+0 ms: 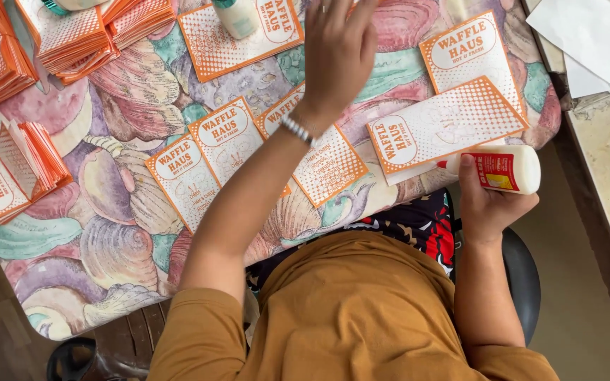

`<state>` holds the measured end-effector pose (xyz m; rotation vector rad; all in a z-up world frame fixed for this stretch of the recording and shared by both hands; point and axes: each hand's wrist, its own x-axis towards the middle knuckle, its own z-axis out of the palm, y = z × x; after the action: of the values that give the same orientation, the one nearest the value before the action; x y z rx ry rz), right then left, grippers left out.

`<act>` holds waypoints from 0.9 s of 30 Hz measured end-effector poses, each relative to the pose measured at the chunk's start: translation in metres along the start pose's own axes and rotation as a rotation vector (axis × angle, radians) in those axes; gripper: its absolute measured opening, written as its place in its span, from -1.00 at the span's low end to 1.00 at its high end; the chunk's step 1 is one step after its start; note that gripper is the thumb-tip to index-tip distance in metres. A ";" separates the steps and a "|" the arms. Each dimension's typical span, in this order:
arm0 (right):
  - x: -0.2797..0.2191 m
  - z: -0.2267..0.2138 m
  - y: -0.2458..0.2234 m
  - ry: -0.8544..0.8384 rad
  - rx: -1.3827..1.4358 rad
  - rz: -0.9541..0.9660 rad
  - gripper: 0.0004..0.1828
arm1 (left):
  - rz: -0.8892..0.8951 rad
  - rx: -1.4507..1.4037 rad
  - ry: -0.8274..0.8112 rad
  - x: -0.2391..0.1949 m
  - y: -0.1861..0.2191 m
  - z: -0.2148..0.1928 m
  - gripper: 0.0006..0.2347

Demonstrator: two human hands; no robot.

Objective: Applying glue to the edges of paper bags and folding them to complete the assembly process.

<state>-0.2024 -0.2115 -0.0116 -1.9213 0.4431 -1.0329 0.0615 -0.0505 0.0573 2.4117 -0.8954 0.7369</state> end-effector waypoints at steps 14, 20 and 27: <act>0.005 -0.003 -0.007 -0.048 -0.085 -0.014 -0.71 | 0.507 -0.150 -0.533 -0.100 0.061 -0.016 -0.60; 0.008 -0.001 -0.018 -0.068 -0.088 -0.042 -0.76 | 0.316 0.102 -0.277 -0.096 0.051 -0.014 -0.32; 0.010 0.001 -0.020 -0.071 -0.067 -0.023 -0.76 | 0.662 -0.108 -0.412 -0.081 0.046 -0.021 -0.50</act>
<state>-0.1975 -0.2069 0.0103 -2.0195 0.4214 -0.9725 -0.0294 -0.0335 0.0332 2.1972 -1.8946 0.3787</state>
